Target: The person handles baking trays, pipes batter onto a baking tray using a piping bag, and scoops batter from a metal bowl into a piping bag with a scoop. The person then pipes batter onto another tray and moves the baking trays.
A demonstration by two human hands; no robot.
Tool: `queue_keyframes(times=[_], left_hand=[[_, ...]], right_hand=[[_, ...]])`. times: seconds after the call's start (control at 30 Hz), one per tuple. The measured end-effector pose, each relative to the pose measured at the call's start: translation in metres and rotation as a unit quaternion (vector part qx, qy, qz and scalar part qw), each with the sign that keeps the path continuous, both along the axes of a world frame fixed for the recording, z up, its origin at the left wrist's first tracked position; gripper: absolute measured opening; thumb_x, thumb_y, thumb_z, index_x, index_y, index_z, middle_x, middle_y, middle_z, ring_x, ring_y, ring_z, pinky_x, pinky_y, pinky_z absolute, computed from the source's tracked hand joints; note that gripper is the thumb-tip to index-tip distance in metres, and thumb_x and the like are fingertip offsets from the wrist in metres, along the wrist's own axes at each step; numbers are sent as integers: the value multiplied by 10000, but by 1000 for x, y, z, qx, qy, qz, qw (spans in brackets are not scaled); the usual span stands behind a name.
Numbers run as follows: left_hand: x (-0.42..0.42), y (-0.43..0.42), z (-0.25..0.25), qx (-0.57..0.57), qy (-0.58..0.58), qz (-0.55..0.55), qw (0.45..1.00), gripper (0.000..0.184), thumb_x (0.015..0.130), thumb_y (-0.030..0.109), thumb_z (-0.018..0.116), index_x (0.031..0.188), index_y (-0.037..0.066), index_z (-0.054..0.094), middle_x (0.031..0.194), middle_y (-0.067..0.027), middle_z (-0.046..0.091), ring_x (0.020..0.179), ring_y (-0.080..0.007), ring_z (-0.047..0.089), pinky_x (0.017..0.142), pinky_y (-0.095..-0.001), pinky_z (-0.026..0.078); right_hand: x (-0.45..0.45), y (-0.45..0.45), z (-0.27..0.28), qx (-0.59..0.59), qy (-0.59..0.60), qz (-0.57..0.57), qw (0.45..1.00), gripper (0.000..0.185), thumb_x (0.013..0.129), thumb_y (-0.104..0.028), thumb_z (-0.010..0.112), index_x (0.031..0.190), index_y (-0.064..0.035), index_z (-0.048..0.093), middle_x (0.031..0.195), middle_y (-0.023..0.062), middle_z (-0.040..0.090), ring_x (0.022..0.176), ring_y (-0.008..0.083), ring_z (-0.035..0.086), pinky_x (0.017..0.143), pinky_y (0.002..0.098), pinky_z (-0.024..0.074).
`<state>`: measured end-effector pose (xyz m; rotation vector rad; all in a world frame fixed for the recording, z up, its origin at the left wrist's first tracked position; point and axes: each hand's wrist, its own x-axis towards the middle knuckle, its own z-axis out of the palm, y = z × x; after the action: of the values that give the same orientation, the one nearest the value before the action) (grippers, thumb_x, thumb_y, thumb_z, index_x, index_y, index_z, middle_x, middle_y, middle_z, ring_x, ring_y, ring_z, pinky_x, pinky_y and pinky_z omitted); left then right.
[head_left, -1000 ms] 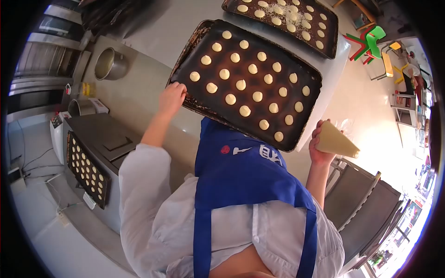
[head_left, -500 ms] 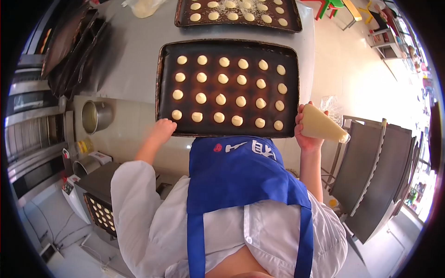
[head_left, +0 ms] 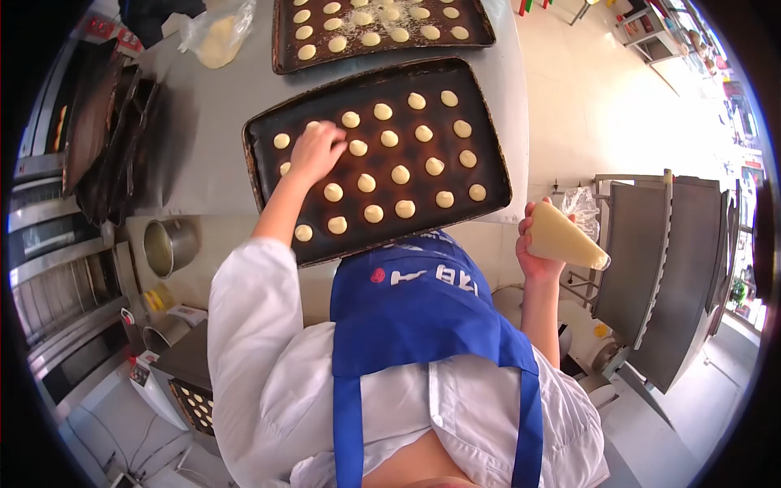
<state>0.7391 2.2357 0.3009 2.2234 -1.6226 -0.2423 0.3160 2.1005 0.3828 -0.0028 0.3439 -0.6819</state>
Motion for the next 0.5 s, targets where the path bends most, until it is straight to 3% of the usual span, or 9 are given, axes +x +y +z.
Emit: queue_keyframes(times=[0.07,0.23,0.3,0.37,0.5], left_hand=[[17,-55,-28,-35,-77,41,996,281,761,248,670,1012,126,640,1211,-111,523,1145,-288,469,927,-414,414],[48,-118,-57,118,-115,75,984,313,759,298,684,1041,164,659,1309,-99,458,1233,-268,401,995,-411,357],[54,-116,-67,104,-180,69,976,246,754,292,690,953,147,684,1233,-83,522,1182,-256,446,986,-405,356],[58,-113,-64,130,-125,69,981,199,753,268,689,902,135,687,1181,-65,562,1129,-242,489,973,-403,360],[62,-108,-76,73,-126,80,986,140,762,206,678,862,109,685,1166,-54,574,1066,-256,534,926,-383,412]], right_hand=[[-10,3,0,0,0,-14,1000,553,885,-526,429,1237,-103,492,1193,189,511,973,327,585,706,430,558],[-35,16,3,-6,-10,-69,998,556,891,-495,457,1268,-86,466,1239,196,472,1009,338,565,760,440,543],[-46,20,-3,-5,-12,-80,997,560,892,-492,461,1278,-86,460,1238,194,471,1023,340,558,772,444,539],[-52,27,-8,13,-7,-101,995,560,893,-491,459,1281,-87,458,1245,197,466,1026,342,558,771,446,540],[-57,35,-11,44,-6,-114,993,546,904,-476,446,1283,-83,454,1255,203,454,1058,347,542,792,451,532]])
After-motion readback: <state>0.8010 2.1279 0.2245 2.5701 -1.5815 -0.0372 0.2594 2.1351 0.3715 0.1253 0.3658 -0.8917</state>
